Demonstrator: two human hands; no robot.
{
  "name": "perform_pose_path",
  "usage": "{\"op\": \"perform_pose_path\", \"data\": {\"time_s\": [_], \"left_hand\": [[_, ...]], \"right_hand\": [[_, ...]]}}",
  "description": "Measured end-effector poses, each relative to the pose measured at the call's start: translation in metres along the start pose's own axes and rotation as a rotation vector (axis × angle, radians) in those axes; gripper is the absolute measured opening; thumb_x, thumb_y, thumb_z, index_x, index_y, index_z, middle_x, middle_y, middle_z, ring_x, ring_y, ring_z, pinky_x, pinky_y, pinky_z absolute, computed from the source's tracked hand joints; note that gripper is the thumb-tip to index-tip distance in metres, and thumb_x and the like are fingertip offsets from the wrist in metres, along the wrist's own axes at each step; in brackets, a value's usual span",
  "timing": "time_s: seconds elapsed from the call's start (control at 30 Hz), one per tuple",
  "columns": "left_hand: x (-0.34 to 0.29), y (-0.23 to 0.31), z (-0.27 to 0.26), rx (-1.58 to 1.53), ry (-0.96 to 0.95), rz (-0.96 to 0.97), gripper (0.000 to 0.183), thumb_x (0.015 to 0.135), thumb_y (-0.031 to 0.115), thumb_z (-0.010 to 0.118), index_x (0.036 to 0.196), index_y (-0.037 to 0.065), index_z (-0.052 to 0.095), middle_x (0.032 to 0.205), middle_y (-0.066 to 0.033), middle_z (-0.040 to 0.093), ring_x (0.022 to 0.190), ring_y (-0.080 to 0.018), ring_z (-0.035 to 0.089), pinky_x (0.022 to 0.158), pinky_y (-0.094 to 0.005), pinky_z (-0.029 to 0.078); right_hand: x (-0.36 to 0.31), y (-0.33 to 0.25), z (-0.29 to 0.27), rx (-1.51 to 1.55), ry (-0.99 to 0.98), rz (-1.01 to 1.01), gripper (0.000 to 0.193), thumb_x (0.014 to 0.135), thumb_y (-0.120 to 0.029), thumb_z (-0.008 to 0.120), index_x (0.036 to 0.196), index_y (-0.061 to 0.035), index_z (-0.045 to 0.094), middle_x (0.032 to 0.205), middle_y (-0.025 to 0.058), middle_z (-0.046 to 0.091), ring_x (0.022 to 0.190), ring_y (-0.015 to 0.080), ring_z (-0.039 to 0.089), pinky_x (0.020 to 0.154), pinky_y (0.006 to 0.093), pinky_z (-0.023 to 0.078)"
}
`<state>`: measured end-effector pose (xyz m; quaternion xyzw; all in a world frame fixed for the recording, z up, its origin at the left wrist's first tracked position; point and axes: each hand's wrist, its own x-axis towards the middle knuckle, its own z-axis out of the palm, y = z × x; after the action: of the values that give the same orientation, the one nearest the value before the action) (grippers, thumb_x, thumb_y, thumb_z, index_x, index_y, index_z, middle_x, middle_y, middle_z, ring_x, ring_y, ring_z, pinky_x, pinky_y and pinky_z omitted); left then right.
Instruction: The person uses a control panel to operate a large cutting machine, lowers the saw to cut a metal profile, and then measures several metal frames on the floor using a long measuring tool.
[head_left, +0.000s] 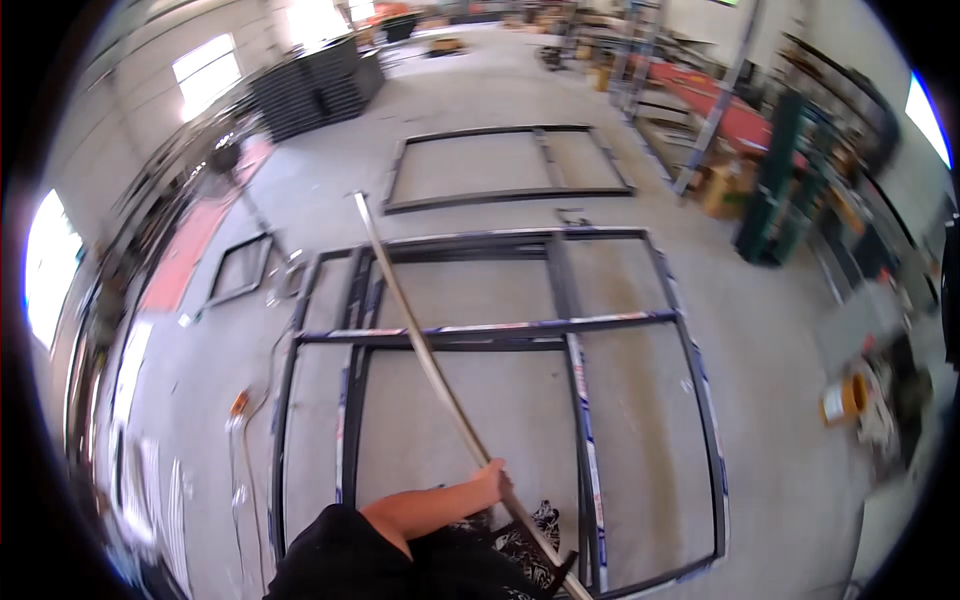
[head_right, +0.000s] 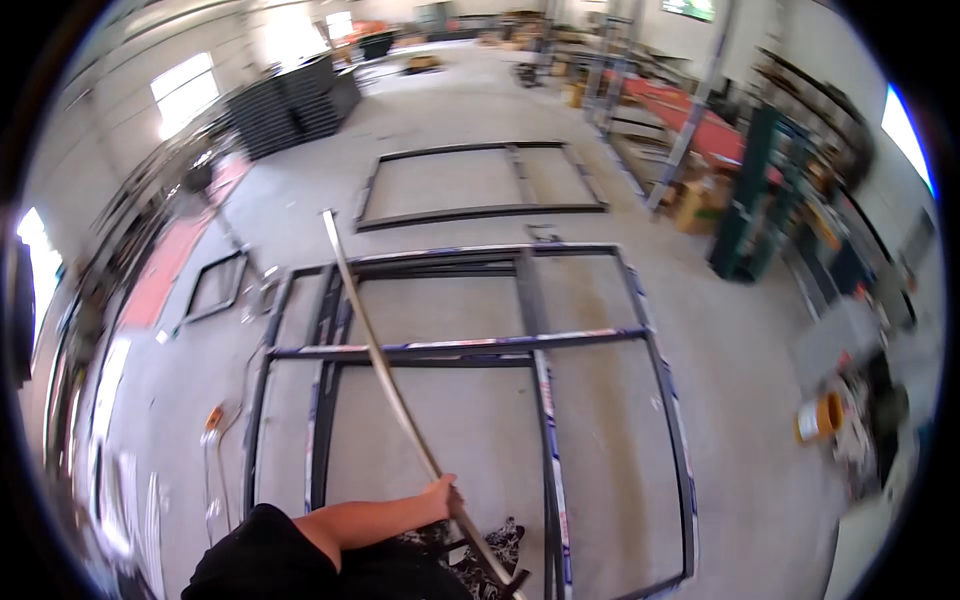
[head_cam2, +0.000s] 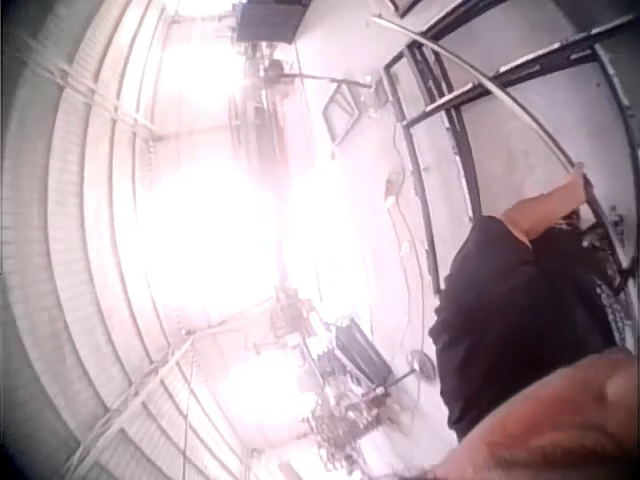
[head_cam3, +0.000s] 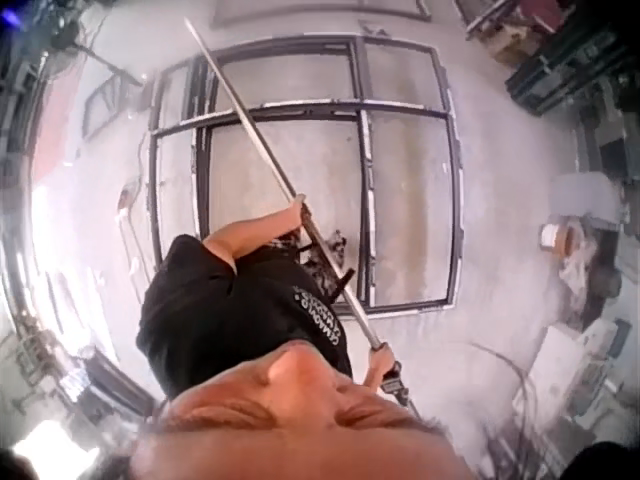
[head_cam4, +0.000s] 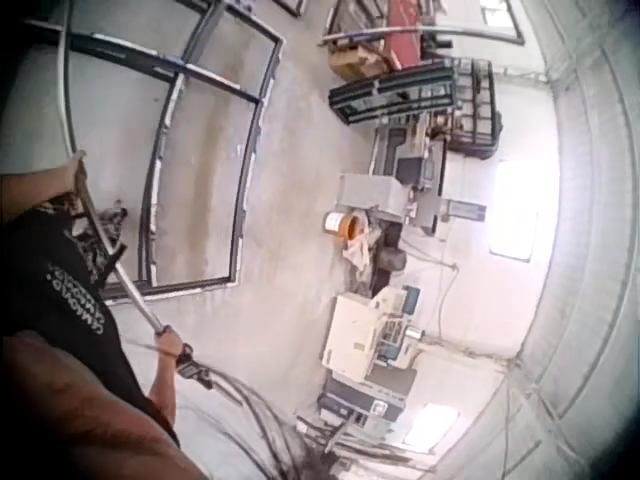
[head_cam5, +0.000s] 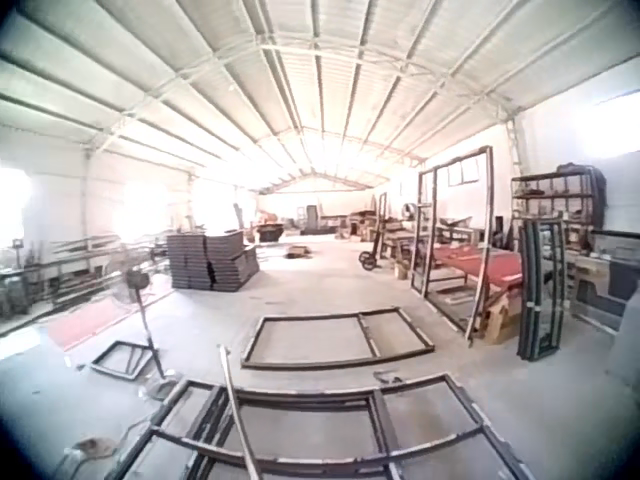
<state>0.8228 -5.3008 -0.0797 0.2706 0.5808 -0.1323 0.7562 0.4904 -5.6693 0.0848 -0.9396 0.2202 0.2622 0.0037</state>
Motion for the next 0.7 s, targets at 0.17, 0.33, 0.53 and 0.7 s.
{"op": "perform_pose_path", "data": {"time_s": [0.17, 0.33, 0.53, 0.7], "left_hand": [[-0.032, -0.018, 0.09, -0.186, 0.109, 0.007, 0.022, 0.072, 0.011, 0.064, 0.07, 0.002, 0.044, 0.058, -0.0103, 0.046, 0.048, -0.0247, 0.05, 0.043, -0.0405, 0.044], [0.012, -0.007, 0.129, -0.418, 0.199, 0.076, 0.02, 0.077, 0.012, 0.059, 0.07, 0.0, 0.044, 0.057, -0.0122, 0.044, 0.045, -0.0268, 0.048, 0.041, -0.0425, 0.043], [0.056, 0.032, 0.165, -0.523, 0.305, 0.073, 0.022, 0.079, 0.015, 0.057, 0.067, 0.003, 0.043, 0.055, -0.0114, 0.042, 0.044, -0.0266, 0.046, 0.041, -0.0441, 0.042], [0.084, 0.069, 0.226, -0.626, 0.304, 0.043, 0.023, 0.079, 0.018, 0.059, 0.069, 0.007, 0.041, 0.055, -0.0088, 0.041, 0.047, -0.0239, 0.045, 0.043, -0.0406, 0.041]], "right_hand": [[0.14, 0.065, -0.088, -0.184, 0.04, -0.117, 0.022, 0.073, -0.028, 0.056, 0.079, -0.0079, 0.062, 0.072, 0.0158, 0.064, 0.07, 0.0354, 0.062, 0.062, 0.0471, 0.049], [0.269, 0.037, -0.191, -0.326, 0.027, -0.208, 0.028, 0.075, -0.033, 0.055, 0.083, -0.0075, 0.063, 0.075, 0.014, 0.065, 0.074, 0.0336, 0.063, 0.064, 0.0469, 0.049], [0.387, -0.036, -0.281, -0.445, 0.178, -0.508, 0.023, 0.071, -0.034, 0.059, 0.07, -0.011, 0.06, 0.064, 0.0097, 0.062, 0.059, 0.0308, 0.061, 0.053, 0.0423, 0.049], [0.495, -0.08, -0.347, -0.582, 0.23, -0.595, 0.022, 0.07, -0.034, 0.061, 0.07, -0.0119, 0.061, 0.063, 0.0086, 0.062, 0.059, 0.0291, 0.062, 0.053, 0.0415, 0.049]]}}
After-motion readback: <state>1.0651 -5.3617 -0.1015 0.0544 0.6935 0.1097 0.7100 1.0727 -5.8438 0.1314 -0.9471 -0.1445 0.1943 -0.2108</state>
